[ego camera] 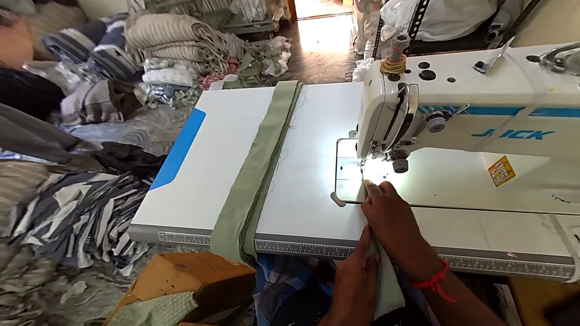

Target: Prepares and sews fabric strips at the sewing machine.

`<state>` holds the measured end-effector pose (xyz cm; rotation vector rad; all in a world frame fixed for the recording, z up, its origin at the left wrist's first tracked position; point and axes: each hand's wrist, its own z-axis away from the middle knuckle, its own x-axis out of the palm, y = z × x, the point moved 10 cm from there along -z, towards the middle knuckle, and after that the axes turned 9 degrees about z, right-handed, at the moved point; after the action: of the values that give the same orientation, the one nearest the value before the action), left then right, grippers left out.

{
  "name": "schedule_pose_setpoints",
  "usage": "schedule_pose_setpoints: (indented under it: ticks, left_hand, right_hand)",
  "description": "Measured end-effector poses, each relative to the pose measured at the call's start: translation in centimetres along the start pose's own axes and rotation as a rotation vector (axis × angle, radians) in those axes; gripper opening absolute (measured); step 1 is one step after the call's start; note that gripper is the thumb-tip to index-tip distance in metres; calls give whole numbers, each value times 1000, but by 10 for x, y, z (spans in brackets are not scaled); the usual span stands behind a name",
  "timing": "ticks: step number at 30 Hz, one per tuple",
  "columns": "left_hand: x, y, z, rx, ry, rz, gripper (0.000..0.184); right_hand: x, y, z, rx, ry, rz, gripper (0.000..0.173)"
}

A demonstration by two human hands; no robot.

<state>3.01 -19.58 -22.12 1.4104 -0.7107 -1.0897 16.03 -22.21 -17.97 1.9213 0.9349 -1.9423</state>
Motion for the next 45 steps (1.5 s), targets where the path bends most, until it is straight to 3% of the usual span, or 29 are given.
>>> schedule_pose_setpoints:
  ticks: [23, 28, 45]
  left_hand:
    - [1, -3, 2, -4, -13, 60, 52]
    - [-1, -2, 1, -30, -5, 38, 52]
    - [-3, 0, -1, -25, 6, 21, 49]
  right_hand:
    - [1, 0, 1, 6, -7, -5, 44]
    - [9, 4, -10, 76, -47, 13, 43]
    - [-1, -1, 5, -6, 9, -9, 44]
